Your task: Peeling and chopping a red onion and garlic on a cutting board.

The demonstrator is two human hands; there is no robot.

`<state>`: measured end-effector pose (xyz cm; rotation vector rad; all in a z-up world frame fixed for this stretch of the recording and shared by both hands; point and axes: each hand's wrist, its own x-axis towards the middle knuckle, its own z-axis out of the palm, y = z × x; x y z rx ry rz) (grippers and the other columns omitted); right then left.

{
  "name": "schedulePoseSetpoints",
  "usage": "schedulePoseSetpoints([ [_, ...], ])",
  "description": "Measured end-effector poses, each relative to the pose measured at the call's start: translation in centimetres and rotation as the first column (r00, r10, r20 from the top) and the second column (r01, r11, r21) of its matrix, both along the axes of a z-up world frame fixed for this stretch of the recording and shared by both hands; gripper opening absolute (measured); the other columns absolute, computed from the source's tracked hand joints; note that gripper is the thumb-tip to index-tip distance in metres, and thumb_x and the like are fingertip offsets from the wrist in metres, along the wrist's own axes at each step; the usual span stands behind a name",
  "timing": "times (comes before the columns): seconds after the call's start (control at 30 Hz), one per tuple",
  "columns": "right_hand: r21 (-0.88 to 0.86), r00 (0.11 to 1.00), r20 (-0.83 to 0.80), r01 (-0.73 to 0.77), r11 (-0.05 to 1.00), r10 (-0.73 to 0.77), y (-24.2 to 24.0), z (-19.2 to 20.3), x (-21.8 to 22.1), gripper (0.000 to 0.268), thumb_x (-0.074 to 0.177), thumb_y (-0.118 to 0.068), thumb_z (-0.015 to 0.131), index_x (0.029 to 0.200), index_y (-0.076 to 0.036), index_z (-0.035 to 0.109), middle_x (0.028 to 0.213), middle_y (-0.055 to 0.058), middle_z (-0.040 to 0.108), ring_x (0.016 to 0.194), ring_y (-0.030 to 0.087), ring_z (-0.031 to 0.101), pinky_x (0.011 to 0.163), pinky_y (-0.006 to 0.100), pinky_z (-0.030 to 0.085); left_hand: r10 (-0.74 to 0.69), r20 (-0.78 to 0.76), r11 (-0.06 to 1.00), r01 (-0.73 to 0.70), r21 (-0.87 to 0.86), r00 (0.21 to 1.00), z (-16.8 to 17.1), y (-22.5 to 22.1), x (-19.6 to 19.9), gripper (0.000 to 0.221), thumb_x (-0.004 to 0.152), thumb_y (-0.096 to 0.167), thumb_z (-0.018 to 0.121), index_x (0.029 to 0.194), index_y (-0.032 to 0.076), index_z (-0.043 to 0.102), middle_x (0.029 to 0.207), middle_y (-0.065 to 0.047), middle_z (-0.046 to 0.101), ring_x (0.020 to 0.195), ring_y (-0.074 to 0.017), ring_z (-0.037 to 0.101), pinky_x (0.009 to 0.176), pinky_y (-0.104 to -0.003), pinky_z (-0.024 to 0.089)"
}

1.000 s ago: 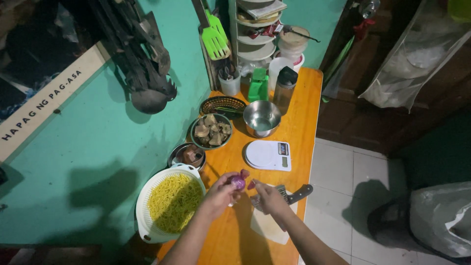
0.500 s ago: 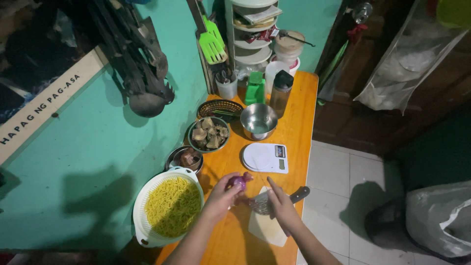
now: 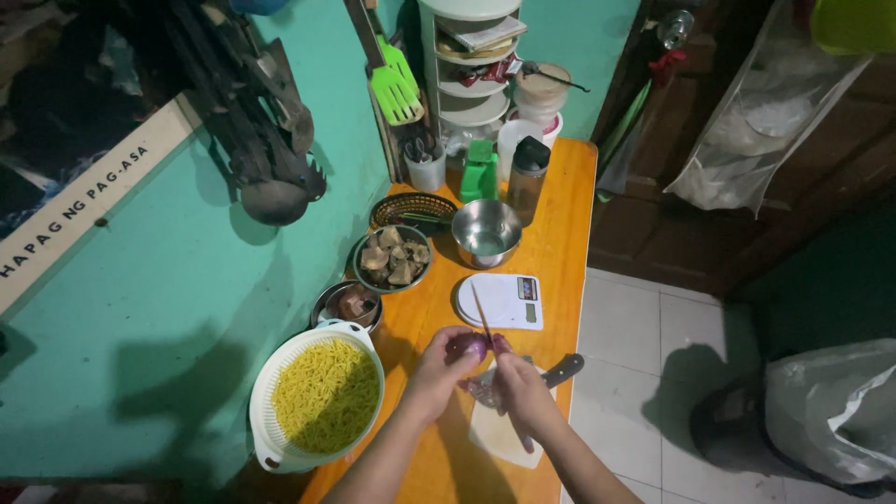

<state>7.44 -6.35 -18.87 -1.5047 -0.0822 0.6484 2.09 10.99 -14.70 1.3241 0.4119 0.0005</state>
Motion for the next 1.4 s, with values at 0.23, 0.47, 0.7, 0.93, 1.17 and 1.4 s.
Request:
schedulePoseSetpoints([
  [0.23, -0.032, 0.998, -0.040, 0.055, 0.998, -0.056, -0.3, 2.9, 0.0, 0.053, 0.110, -0.039, 0.038, 0.124, 0.003, 0.068, 0.058, 0.005, 0.053, 0.049, 0.017, 0.051, 0.046, 0.031, 0.047, -0.017, -0.119, 0.956, -0.019, -0.292, 0.993, 0.3, 1.2, 0.4, 0.043, 0.100, 0.002, 0.051, 0.143, 0.007, 0.048, 0.118, -0.023, 0.063, 0.079, -0.0259, 0.066, 0.065, -0.034, 0.057],
  [0.47, -0.306, 0.989, 0.120, -0.042, 0.951, 0.082, 0.0, 5.2, -0.2, 0.056, 0.102, -0.030, 0.049, 0.152, -0.005, 0.056, 0.112, 0.007, 0.060, 0.064, 0.016, 0.061, 0.056, 0.028, 0.051, 0.073, -0.088, 0.938, -0.098, -0.332, 0.993, 0.2, 1.8, 0.3, 0.051, 0.096, 0.001, 0.062, 0.144, 0.007, 0.048, 0.123, -0.023, 0.066, 0.085, -0.0280, 0.072, 0.062, -0.033, 0.065],
  [0.7, -0.609, 0.693, 0.528, -0.094, 0.788, 0.491, -0.2, 5.1, 0.0, 0.069, 0.101, -0.041, 0.050, 0.163, -0.017, 0.033, 0.131, 0.005, 0.077, 0.089, 0.032, 0.078, 0.078, 0.044, 0.060, -0.031, -0.070, 0.999, 0.032, 0.014, 0.997, 2.2, 2.1, -0.2, 0.059, 0.089, 0.001, 0.065, 0.147, 0.008, 0.061, 0.126, -0.013, 0.075, 0.106, -0.0192, 0.072, 0.070, -0.027, 0.062],
  [0.93, -0.603, 0.662, 0.555, -0.097, 0.792, 0.504, 0.4, 6.9, 0.0, 0.066, 0.099, -0.032, 0.057, 0.160, -0.014, 0.040, 0.093, 0.003, 0.085, 0.079, 0.025, 0.080, 0.070, 0.037, 0.059, -0.190, -0.060, 0.831, 0.193, 0.521, 0.980, 2.6, 2.4, -0.3, 0.068, 0.087, 0.023, 0.070, 0.153, 0.017, 0.053, 0.144, -0.006, 0.068, 0.124, -0.0185, 0.071, 0.099, -0.031, 0.058],
  [1.17, -0.488, 0.691, 0.609, -0.061, 0.871, 0.390, 0.4, 4.7, 0.0, 0.057, 0.100, -0.041, 0.053, 0.154, -0.026, 0.052, 0.088, 0.011, 0.084, 0.063, 0.027, 0.077, 0.061, 0.038, 0.058, -0.178, -0.031, 0.824, 0.167, 0.541, 0.984, 2.8, 1.9, -0.1, 0.064, 0.087, 0.019, 0.069, 0.149, 0.012, 0.058, 0.121, -0.008, 0.079, 0.101, -0.0174, 0.076, 0.083, -0.029, 0.061],
  [1.4, -0.165, 0.992, 0.001, -0.128, 0.978, 0.130, 0.7, 5.0, 0.5, 0.046, 0.111, -0.031, 0.038, 0.097, -0.001, 0.070, 0.055, 0.006, 0.054, 0.046, 0.018, 0.048, 0.047, 0.033, 0.043, -0.183, -0.046, 0.967, 0.188, 0.170, 0.982, 0.7, 2.7, 0.8, 0.054, 0.092, 0.001, 0.068, 0.135, 0.003, 0.035, 0.117, -0.022, 0.067, 0.075, -0.0229, 0.077, 0.059, -0.030, 0.064],
])
